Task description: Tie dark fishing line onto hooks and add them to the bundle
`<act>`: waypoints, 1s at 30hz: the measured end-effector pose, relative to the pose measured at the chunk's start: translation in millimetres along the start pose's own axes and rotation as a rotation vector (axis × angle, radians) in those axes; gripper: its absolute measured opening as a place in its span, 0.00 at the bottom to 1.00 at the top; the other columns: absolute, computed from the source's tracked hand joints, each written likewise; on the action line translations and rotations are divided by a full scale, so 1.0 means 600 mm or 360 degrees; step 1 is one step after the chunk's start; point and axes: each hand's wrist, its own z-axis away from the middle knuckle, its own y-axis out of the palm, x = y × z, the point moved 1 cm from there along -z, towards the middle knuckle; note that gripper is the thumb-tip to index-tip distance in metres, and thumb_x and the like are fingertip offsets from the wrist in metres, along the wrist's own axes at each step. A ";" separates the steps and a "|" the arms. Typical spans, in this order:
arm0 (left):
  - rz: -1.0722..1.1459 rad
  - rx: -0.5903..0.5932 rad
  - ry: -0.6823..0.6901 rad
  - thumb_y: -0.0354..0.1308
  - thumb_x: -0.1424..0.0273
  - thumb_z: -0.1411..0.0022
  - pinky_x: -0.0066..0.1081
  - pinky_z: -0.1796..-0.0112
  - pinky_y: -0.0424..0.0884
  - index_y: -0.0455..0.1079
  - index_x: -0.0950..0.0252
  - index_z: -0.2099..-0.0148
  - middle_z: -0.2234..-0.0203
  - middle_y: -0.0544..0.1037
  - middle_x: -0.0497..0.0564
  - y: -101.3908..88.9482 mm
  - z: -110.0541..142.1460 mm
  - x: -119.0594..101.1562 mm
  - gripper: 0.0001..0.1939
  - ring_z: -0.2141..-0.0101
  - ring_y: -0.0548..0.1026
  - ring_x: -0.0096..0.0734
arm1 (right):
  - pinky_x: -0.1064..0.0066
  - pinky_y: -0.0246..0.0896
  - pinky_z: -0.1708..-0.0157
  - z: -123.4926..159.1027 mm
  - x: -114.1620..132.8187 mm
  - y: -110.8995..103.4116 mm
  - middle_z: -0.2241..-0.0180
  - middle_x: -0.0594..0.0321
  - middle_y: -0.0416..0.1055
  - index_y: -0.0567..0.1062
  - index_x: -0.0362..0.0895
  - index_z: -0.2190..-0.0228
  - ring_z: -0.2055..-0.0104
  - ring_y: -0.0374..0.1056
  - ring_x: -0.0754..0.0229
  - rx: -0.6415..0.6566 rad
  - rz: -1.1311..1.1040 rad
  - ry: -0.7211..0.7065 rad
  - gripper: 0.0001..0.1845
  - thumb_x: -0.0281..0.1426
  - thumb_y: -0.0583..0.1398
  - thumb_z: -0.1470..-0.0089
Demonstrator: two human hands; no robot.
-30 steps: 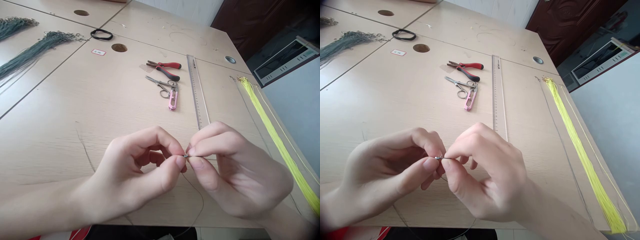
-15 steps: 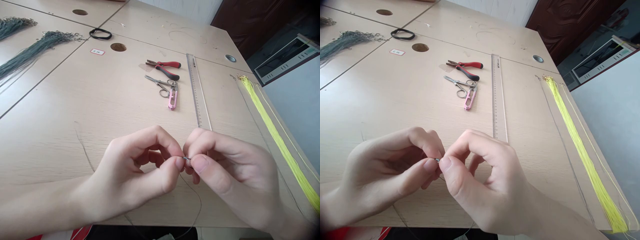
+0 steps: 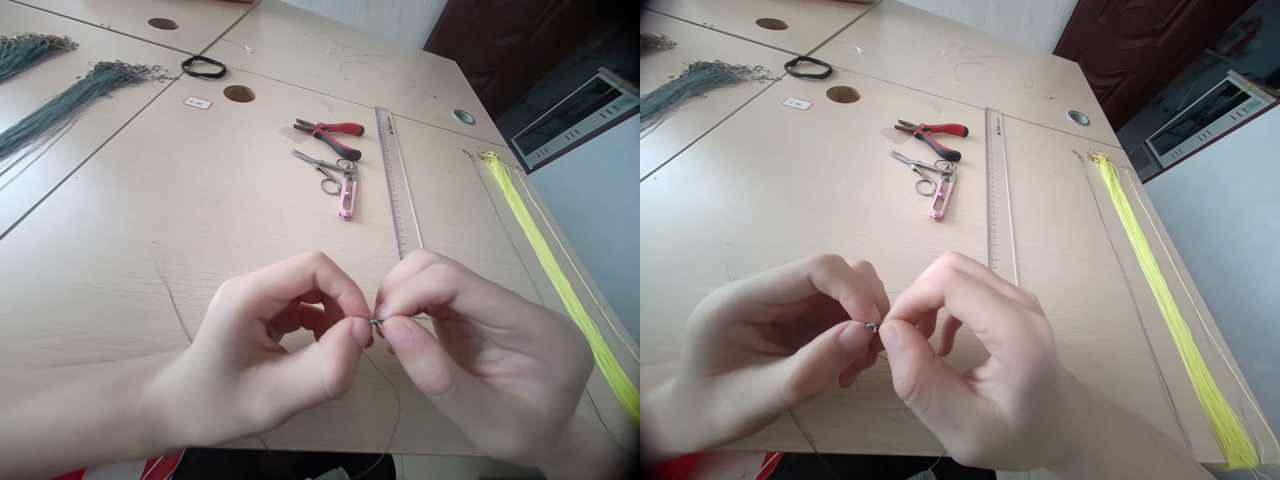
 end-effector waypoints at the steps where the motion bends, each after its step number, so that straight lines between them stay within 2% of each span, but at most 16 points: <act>1: 0.0001 -0.0003 -0.0011 0.56 0.78 0.44 0.19 0.79 0.64 0.66 0.65 0.69 0.80 0.68 0.42 0.000 0.000 -0.001 0.04 0.80 0.66 0.19 | 0.76 0.58 0.80 0.000 0.000 -0.001 0.78 0.66 0.66 0.70 0.39 0.75 0.76 0.62 0.70 0.0003 0.0019 -0.0014 0.07 0.18 0.56 0.50; 14: -0.0025 -0.0052 0.0061 0.57 0.81 0.47 0.17 0.79 0.67 0.70 0.65 0.71 0.81 0.70 0.42 0.004 0.003 -0.007 0.06 0.80 0.68 0.18 | 0.78 0.62 0.78 0.002 0.003 -0.005 0.77 0.67 0.67 0.70 0.39 0.76 0.75 0.63 0.72 0.0052 0.0177 -0.0083 0.07 0.18 0.57 0.49; 30: -0.0019 -0.0072 -0.0006 0.57 0.80 0.48 0.18 0.80 0.66 0.69 0.65 0.72 0.82 0.70 0.43 0.005 -0.003 -0.006 0.05 0.81 0.67 0.18 | 0.76 0.63 0.78 0.003 0.001 -0.006 0.77 0.65 0.68 0.71 0.41 0.75 0.74 0.65 0.69 0.0020 0.0169 -0.0073 0.07 0.19 0.58 0.50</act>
